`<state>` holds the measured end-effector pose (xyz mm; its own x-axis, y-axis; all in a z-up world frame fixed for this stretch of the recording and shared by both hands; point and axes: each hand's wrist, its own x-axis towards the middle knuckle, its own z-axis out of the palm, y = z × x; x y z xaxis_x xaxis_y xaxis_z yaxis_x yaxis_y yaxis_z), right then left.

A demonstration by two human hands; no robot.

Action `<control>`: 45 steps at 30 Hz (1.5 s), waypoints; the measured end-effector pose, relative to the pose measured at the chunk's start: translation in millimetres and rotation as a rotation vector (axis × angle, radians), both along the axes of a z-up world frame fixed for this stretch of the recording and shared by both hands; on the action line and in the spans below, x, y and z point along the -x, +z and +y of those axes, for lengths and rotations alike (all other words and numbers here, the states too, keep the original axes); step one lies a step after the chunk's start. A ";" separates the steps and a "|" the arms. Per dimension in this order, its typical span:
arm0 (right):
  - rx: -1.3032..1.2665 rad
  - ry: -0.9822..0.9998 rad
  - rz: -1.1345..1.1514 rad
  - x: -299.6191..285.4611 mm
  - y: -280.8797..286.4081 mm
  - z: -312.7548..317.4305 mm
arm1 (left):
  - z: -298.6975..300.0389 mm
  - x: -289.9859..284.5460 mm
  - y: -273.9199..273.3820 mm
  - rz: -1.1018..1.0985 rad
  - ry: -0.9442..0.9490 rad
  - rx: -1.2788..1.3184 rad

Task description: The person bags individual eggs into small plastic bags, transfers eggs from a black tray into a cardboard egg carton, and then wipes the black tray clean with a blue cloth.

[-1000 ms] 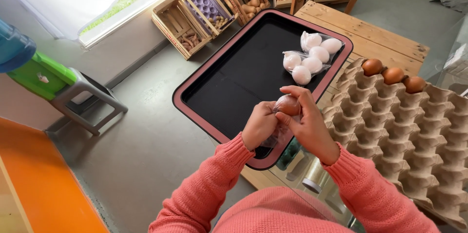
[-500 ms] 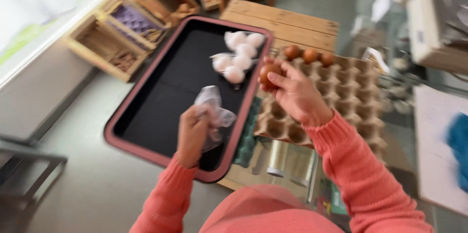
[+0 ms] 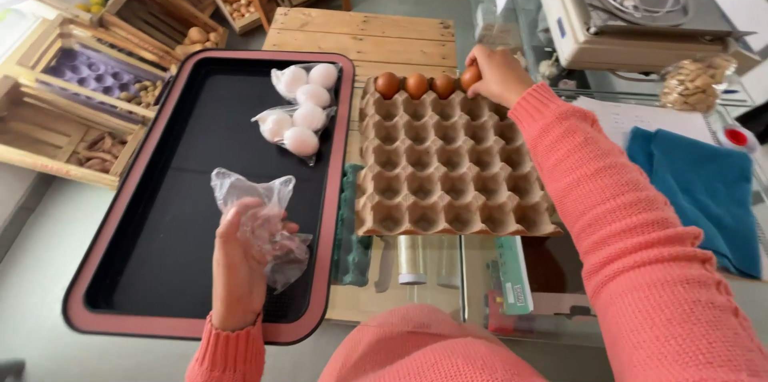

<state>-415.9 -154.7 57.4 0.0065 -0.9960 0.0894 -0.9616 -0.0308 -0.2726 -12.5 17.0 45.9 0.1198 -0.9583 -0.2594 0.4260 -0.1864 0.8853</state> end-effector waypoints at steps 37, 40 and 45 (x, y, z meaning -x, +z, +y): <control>0.356 0.361 -0.746 29.8 20.5 212.8 | 9.3 206.8 14.1 -0.761 -0.075 0.494; 0.370 0.296 -0.778 56.8 17.0 233.6 | -2.3 232.0 15.5 -0.836 -0.061 0.389; 0.568 0.237 -1.075 104.2 -10.5 255.2 | -22.2 268.8 11.7 -0.758 0.041 0.723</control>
<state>-520.1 100.5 46.8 -0.1630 -0.7984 0.5796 -0.2125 -0.5453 -0.8109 -281.3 -5.2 57.6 0.0477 -0.8467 0.5299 -0.2930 0.4954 0.8178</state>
